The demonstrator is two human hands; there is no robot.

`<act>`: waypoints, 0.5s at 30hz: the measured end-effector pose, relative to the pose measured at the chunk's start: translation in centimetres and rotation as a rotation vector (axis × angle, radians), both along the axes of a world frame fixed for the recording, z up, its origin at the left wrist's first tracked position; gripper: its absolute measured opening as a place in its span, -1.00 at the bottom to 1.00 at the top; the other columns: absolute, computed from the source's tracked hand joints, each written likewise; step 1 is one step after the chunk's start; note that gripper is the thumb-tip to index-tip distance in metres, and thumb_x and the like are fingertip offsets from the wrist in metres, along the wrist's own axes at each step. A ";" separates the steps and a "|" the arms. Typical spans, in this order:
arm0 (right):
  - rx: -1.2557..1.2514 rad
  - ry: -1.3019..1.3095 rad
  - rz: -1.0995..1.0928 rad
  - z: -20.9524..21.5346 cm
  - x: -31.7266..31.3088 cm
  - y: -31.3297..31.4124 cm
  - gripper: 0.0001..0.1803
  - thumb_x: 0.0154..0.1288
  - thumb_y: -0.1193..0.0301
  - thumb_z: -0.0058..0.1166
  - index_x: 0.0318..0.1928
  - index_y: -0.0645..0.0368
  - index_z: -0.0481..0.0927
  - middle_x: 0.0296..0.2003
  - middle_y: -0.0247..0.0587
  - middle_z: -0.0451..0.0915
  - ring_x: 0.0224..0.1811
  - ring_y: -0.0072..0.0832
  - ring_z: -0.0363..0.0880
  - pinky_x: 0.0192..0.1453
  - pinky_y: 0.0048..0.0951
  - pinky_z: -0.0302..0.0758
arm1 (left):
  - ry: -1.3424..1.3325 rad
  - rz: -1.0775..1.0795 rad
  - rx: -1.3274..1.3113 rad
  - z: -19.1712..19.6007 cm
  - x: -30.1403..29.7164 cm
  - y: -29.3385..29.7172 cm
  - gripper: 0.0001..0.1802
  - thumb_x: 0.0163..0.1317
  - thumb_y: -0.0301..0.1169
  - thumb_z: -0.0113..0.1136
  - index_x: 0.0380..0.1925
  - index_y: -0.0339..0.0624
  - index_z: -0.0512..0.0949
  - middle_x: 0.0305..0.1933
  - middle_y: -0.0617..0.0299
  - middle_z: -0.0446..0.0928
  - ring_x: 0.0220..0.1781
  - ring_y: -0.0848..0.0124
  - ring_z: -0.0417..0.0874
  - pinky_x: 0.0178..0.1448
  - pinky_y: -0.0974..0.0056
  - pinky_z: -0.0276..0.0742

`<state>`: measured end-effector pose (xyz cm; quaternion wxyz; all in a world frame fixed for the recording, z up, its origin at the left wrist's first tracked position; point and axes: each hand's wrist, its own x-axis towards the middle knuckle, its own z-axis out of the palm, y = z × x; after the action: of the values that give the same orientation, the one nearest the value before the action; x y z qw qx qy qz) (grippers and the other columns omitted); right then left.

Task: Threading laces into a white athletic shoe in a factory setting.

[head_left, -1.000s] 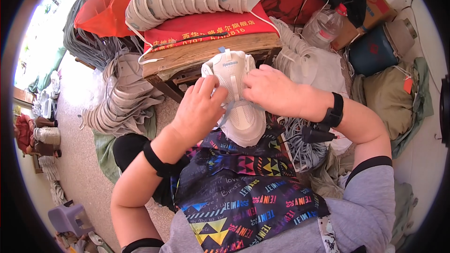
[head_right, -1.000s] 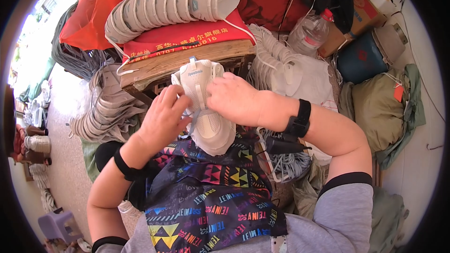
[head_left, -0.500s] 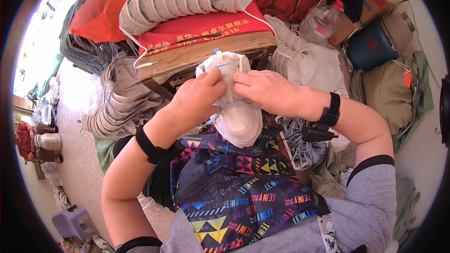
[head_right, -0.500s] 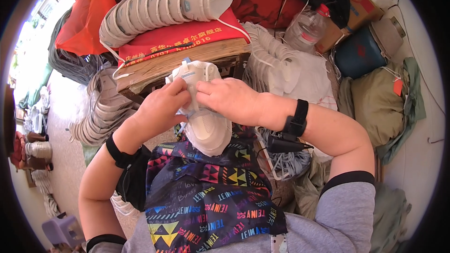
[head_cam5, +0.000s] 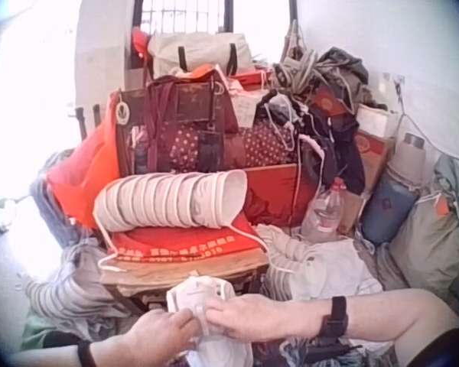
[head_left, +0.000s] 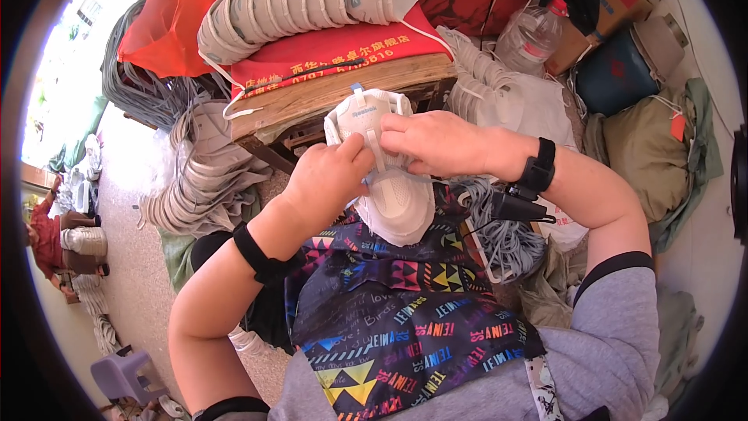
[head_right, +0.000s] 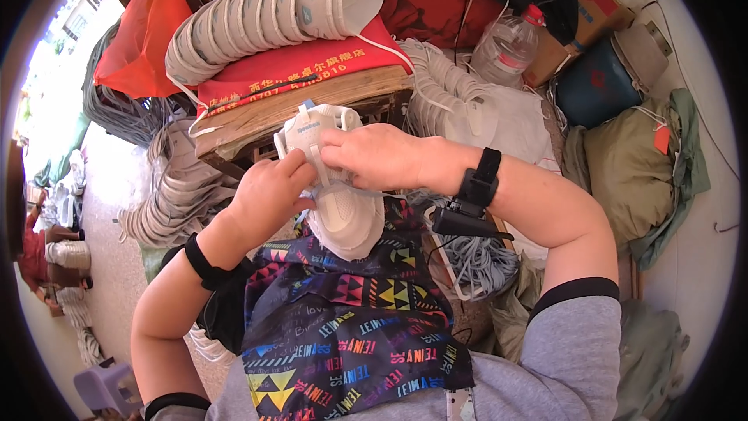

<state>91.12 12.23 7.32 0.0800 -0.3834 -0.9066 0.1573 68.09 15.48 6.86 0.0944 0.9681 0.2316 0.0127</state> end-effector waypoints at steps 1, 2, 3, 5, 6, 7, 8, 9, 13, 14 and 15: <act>-0.023 0.015 -0.001 0.0 0.0 0.1 -0.56 -0.05 0.49 0.33 -0.17 0.17 0.37 -0.12 -0.14 0.37 -0.14 -0.07 0.56 -0.15 -0.11 0.52 | -0.052 -0.018 0.023 0.0 0.0 0.2 -0.56 -0.15 -0.31 0.46 -0.28 -0.10 0.45 -0.24 0.22 0.39 -0.15 0.22 0.57 -0.14 0.16 0.45; -0.045 0.030 -0.003 0.0 -0.1 0.2 -0.56 -0.04 0.49 0.33 -0.18 0.17 0.37 -0.12 -0.14 0.37 -0.13 -0.07 0.55 -0.14 -0.11 0.51 | -0.103 -0.037 0.045 -0.1 -0.1 0.3 -0.58 -0.16 -0.30 0.47 -0.31 -0.08 0.47 -0.23 0.23 0.39 -0.13 0.21 0.55 -0.10 0.14 0.41; -0.043 0.030 -0.003 0.0 -0.1 0.1 -0.56 -0.04 0.49 0.33 -0.18 0.17 0.37 -0.12 -0.14 0.37 -0.13 -0.07 0.55 -0.14 -0.11 0.51 | -0.103 -0.036 0.048 -0.1 -0.1 0.2 -0.58 -0.16 -0.30 0.47 -0.31 -0.08 0.47 -0.23 0.23 0.39 -0.13 0.21 0.55 -0.10 0.14 0.41; -0.052 0.064 -0.007 -0.2 0.0 0.1 -0.58 -0.03 0.50 0.32 -0.19 0.17 0.36 -0.12 -0.14 0.36 -0.11 -0.06 0.54 -0.13 -0.10 0.51 | -0.162 -0.025 0.063 -0.2 0.0 0.1 -0.59 -0.21 -0.30 0.50 -0.37 -0.09 0.48 -0.24 0.24 0.38 -0.07 0.21 0.51 -0.06 0.13 0.34; -0.049 0.064 -0.005 -0.3 0.0 0.2 -0.58 -0.03 0.50 0.32 -0.19 0.17 0.36 -0.12 -0.14 0.36 -0.11 -0.06 0.54 -0.13 -0.10 0.51 | -0.161 -0.024 0.066 -0.4 0.0 0.1 -0.59 -0.21 -0.30 0.50 -0.37 -0.09 0.48 -0.24 0.24 0.38 -0.07 0.21 0.51 -0.06 0.13 0.34; -0.047 0.071 -0.006 -0.4 -0.1 0.1 -0.58 -0.03 0.50 0.32 -0.19 0.17 0.36 -0.12 -0.15 0.36 -0.10 -0.07 0.53 -0.13 -0.10 0.50 | -0.176 -0.003 0.042 -0.6 0.0 0.1 -0.58 -0.24 -0.29 0.52 -0.38 -0.07 0.48 -0.24 0.25 0.38 -0.07 0.22 0.50 -0.06 0.13 0.33; -0.046 0.078 -0.006 -0.4 -0.1 0.1 -0.58 -0.03 0.50 0.32 -0.19 0.18 0.36 -0.11 -0.15 0.36 -0.08 -0.07 0.53 -0.12 -0.10 0.50 | -0.190 0.018 0.017 -0.7 0.0 0.2 -0.56 -0.27 -0.29 0.53 -0.39 -0.06 0.48 -0.24 0.26 0.38 -0.07 0.23 0.48 -0.06 0.14 0.33; -0.043 0.078 -0.005 -0.4 -0.1 0.2 -0.58 -0.03 0.50 0.32 -0.19 0.18 0.36 -0.11 -0.15 0.36 -0.08 -0.07 0.53 -0.12 -0.10 0.50 | -0.190 0.019 0.020 -0.7 -0.1 0.2 -0.56 -0.27 -0.29 0.53 -0.39 -0.06 0.48 -0.24 0.26 0.38 -0.07 0.23 0.48 -0.06 0.14 0.33; -0.012 0.102 0.004 -0.5 0.0 0.3 -0.69 -0.01 0.52 0.21 -0.25 0.19 0.38 -0.13 -0.14 0.36 -0.16 -0.10 0.57 -0.19 -0.12 0.54 | -0.188 0.054 0.017 -0.7 0.2 0.6 -0.58 -0.32 -0.29 0.55 -0.47 -0.05 0.49 -0.24 0.29 0.39 -0.07 0.25 0.45 -0.06 0.15 0.32; -0.010 0.114 0.007 -0.6 0.0 0.3 -0.69 -0.01 0.52 0.21 -0.25 0.19 0.38 -0.13 -0.13 0.36 -0.15 -0.10 0.57 -0.19 -0.12 0.54 | -0.217 0.063 0.011 -0.9 0.2 0.6 -0.60 -0.33 -0.29 0.55 -0.51 -0.05 0.49 -0.24 0.30 0.39 -0.07 0.26 0.44 -0.06 0.15 0.32; -0.011 0.116 0.011 -0.6 0.0 0.2 -0.69 -0.01 0.52 0.21 -0.25 0.19 0.38 -0.13 -0.13 0.36 -0.15 -0.10 0.57 -0.19 -0.12 0.54 | -0.215 0.067 0.010 -1.1 0.1 0.6 -0.60 -0.33 -0.29 0.55 -0.51 -0.05 0.49 -0.24 0.30 0.39 -0.07 0.26 0.44 -0.06 0.15 0.32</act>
<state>91.10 12.41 6.74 0.1295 -0.3692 -0.9016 0.1846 68.19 16.11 5.80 0.1133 0.9534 0.2523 0.1209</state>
